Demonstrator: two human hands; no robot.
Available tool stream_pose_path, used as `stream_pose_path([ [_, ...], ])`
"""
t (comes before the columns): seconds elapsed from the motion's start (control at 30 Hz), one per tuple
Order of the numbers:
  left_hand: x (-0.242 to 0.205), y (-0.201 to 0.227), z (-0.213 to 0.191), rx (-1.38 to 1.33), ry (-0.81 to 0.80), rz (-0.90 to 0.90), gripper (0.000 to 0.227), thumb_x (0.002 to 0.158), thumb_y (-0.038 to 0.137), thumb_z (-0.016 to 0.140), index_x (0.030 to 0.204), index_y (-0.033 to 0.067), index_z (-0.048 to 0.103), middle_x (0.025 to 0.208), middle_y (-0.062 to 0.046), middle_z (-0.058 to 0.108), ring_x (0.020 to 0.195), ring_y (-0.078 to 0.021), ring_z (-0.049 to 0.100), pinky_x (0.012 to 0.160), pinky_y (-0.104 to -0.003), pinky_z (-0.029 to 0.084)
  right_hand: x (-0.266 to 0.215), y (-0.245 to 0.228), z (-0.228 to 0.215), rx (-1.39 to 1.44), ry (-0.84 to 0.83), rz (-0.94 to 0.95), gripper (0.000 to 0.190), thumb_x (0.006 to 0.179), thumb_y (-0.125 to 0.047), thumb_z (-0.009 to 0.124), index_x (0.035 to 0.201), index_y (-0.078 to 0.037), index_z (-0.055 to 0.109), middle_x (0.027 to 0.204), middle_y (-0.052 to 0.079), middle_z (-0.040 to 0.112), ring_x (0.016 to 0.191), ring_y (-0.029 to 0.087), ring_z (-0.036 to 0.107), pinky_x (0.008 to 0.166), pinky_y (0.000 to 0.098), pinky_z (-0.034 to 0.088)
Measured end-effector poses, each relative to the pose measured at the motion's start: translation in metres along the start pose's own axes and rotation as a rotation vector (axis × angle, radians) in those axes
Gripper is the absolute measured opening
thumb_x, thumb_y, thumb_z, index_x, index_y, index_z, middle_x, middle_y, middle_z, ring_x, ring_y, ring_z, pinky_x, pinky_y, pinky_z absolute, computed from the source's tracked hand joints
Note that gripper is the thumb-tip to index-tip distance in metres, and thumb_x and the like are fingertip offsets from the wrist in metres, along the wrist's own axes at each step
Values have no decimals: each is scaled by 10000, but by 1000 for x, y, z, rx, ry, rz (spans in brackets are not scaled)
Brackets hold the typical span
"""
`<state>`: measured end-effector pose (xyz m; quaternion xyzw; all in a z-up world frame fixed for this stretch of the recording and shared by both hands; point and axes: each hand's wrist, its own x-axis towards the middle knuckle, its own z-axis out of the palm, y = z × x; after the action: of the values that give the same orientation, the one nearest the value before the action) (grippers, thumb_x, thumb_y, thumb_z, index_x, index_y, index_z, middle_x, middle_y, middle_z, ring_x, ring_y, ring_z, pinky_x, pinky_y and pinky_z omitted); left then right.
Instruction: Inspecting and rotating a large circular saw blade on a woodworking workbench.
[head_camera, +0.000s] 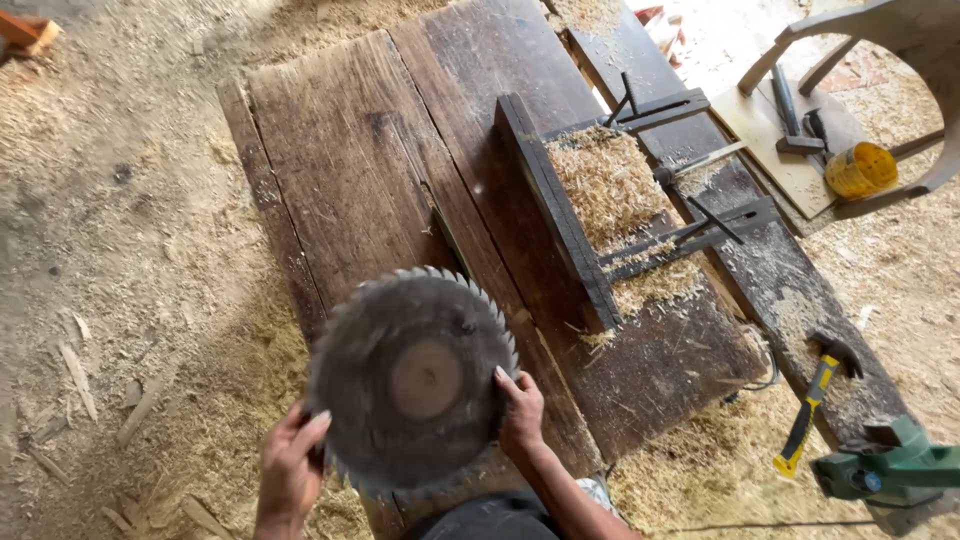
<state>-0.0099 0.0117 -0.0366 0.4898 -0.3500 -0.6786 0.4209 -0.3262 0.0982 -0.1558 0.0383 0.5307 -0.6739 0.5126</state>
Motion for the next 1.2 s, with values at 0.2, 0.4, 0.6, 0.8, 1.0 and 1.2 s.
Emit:
stream_pose_path([
  [0.2, -4, -49, -76, -237, 101, -43, 421, 827, 16, 727, 1244, -19, 675, 1180, -186, 730, 1088, -294, 694, 951, -440, 574, -54, -72, 59, -220, -171, -323, 79, 914, -73, 741, 911, -12, 690, 781, -13, 657, 682, 60, 574, 635, 229, 474],
  [0.4, -3, -95, -116, -485, 74, -47, 270, 965, 81, 719, 1198, -49, 676, 1185, -208, 740, 1114, -322, 677, 962, -472, 545, -73, -100, 77, -312, -294, -391, 116, 928, -72, 757, 971, 8, 685, 809, 3, 655, 700, 66, 587, 631, 246, 497],
  [0.6, -12, -38, -56, -537, 177, -151, 436, 875, 235, 694, 1265, 41, 669, 1216, -146, 732, 1137, -324, 687, 964, -537, 553, -38, -93, 38, -49, -577, 67, 222, 955, -106, 730, 1120, 15, 643, 875, 19, 658, 775, 113, 623, 695, 274, 516],
  [0.8, 0, -29, -34, -369, 144, -264, 432, 909, 249, 724, 1231, -30, 650, 1214, -200, 720, 1123, -354, 684, 988, -534, 545, -32, -35, 28, -21, -220, 144, 255, 836, -115, 713, 1083, -75, 668, 917, 13, 726, 847, 138, 666, 749, 316, 568],
  [1.0, 27, -17, 10, -252, 183, -298, 576, 842, 285, 741, 1319, -12, 616, 1324, -163, 685, 1216, -305, 642, 1065, -469, 495, 6, 4, 15, -442, 84, 134, 363, 880, -318, 748, 1083, -20, 704, 841, 81, 657, 673, 218, 535, 577, 407, 426],
  [1.2, 44, -16, 39, 29, 301, -268, 918, 777, 190, 736, 1551, -46, 305, 1527, -241, 468, 1427, -318, 459, 1220, -491, 310, 4, 12, 12, -603, 325, 73, 597, 737, -376, 883, 1073, 79, 689, 933, 138, 727, 812, 199, 647, 719, 377, 545],
])
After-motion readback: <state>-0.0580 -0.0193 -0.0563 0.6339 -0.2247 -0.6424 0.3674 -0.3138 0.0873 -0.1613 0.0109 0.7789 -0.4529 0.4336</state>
